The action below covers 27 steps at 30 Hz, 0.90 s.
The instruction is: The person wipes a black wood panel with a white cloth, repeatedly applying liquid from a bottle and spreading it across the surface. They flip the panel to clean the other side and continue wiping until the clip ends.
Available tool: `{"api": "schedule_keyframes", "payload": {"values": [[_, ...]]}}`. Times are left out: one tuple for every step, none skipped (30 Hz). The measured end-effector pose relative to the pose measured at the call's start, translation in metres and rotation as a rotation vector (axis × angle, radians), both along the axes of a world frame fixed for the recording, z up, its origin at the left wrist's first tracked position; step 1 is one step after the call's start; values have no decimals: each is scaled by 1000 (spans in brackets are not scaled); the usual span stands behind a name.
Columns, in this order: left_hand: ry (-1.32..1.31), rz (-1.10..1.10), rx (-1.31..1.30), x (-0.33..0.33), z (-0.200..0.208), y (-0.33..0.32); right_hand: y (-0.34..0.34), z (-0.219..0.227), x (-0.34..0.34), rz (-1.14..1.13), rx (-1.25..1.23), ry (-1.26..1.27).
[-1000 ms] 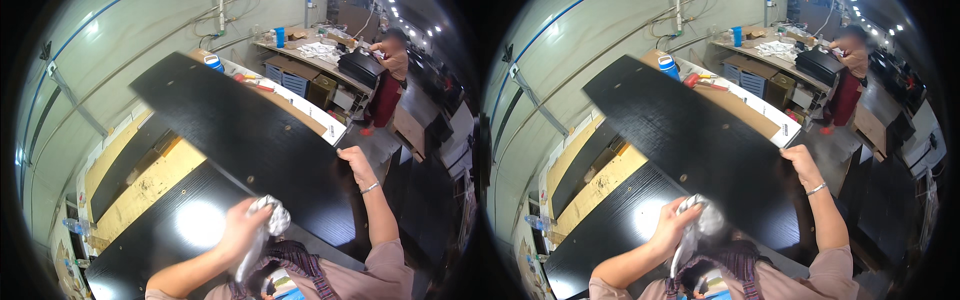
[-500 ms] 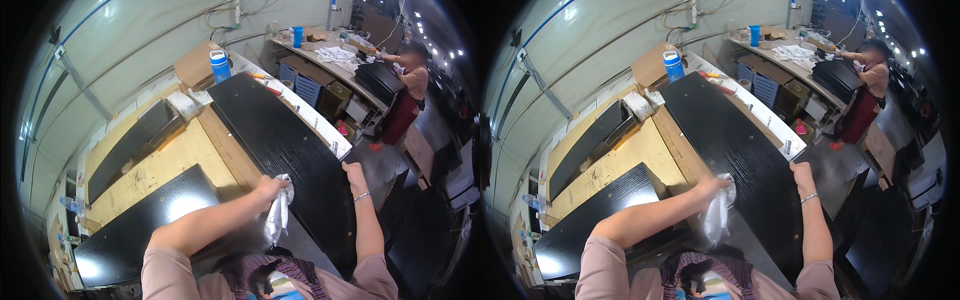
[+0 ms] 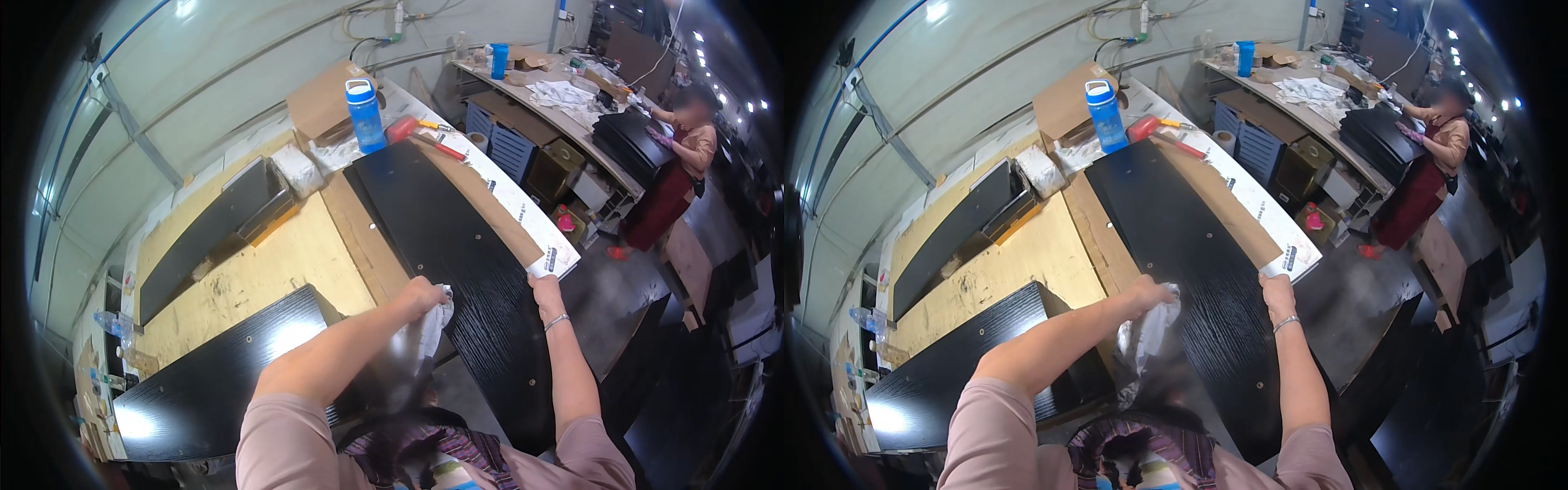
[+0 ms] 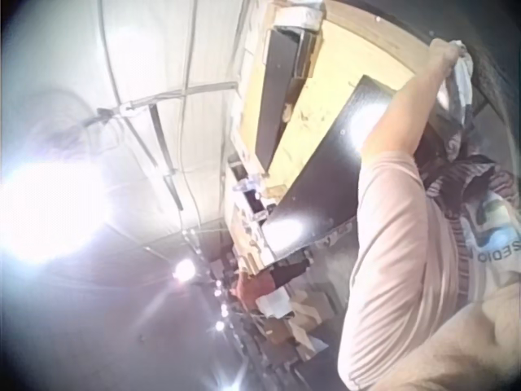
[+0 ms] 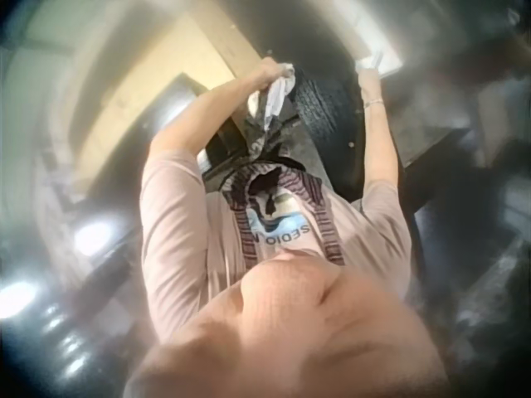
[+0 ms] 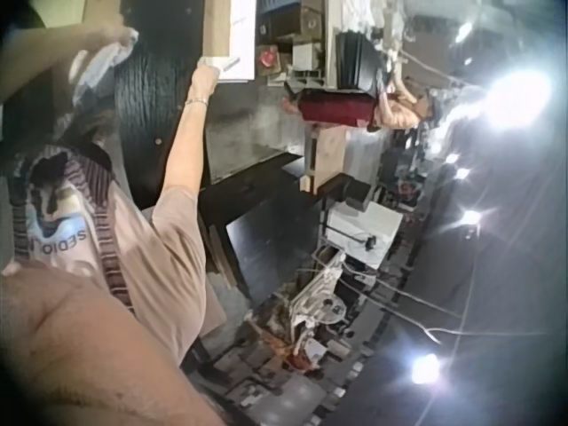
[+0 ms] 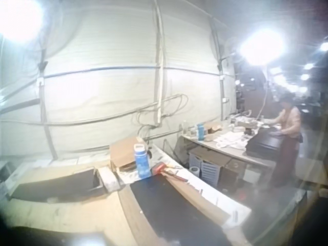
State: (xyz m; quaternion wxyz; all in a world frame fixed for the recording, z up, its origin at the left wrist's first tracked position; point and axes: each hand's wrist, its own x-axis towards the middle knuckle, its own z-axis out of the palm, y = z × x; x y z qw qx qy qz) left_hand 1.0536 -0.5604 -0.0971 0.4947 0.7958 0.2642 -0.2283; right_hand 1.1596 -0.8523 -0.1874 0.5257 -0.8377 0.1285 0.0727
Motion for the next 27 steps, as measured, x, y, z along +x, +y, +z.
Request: {"api": "schedule_keyframes", "payload": {"values": [[-23, -43, 34, -1, 6, 2, 2, -1, 1, 3, 18, -1], [-46, -84, 68, -3, 12, 6, 5, -3, 1, 8, 36, -1], [-67, -129, 99, -5, 18, 9, 6, -5, 1, 9, 50, 0], [-114, -122, 45, -8, 28, 14, 7, -7, 2, 13, 45, 4], [-162, -113, -8, -12, 40, 22, 8, -10, 4, 17, 40, 7], [-213, -121, -117, -21, 75, 27, 5, -13, 4, 8, 34, 14], [-319, -4, -231, -31, 80, 40, 6, -16, 4, 20, 48, -6], [-410, 61, -240, -44, 107, 47, 4, -22, 5, 21, 64, -25], [-481, 134, -370, -60, 123, 65, 5, -27, 7, 29, 84, -45], [-561, 239, -298, -79, 148, 76, 5, -32, 10, 32, 62, -41], [-658, 369, -254, -99, 173, 82, 3, -38, 12, 35, 40, -36], [-799, 402, -240, -119, 178, 104, 3, -41, 15, 43, 20, -33], [-876, 469, -103, -140, 184, 121, 4, -41, 16, 54, -9, -28], [-906, 539, -61, -165, 188, 137, 10, -41, 17, 75, -35, -22], [-937, 611, 11, -188, 190, 146, 16, -41, 18, 98, -57, -14], [-976, 723, 14, -205, 178, 158, 16, -44, 19, 94, -64, -13], [-957, 743, 16, -217, 166, 169, 14, -47, 20, 85, -76, -14], [-935, 778, 13, -228, 154, 173, 13, -48, 21, 79, -90, -15], [-915, 811, 11, -236, 143, 176, 13, -44, 18, 75, -106, -12], [-894, 845, 10, -242, 133, 179, 11, -48, 19, 72, -114, -47], [-887, 853, 17, -248, 122, 182, 12, -51, 19, 74, -123, -85], [-893, 848, 24, -249, 112, 182, 12, -52, 19, 77, -132, -122], [-899, 845, 32, -250, 101, 183, 9, -52, 21, 100, -214, -81], [-901, 842, 46, -253, 95, 183, 11, -43, 21, 127, -292, -35], [-913, 857, 54, -252, 96, 178, 12, -33, 19, 152, -370, 10], [-907, 840, 76, -254, 96, 176, 15, -25, 14, 194, -479, -34], [-905, 813, 96, -253, 97, 175, 17, -14, 8, 227, -586, -80]]}}
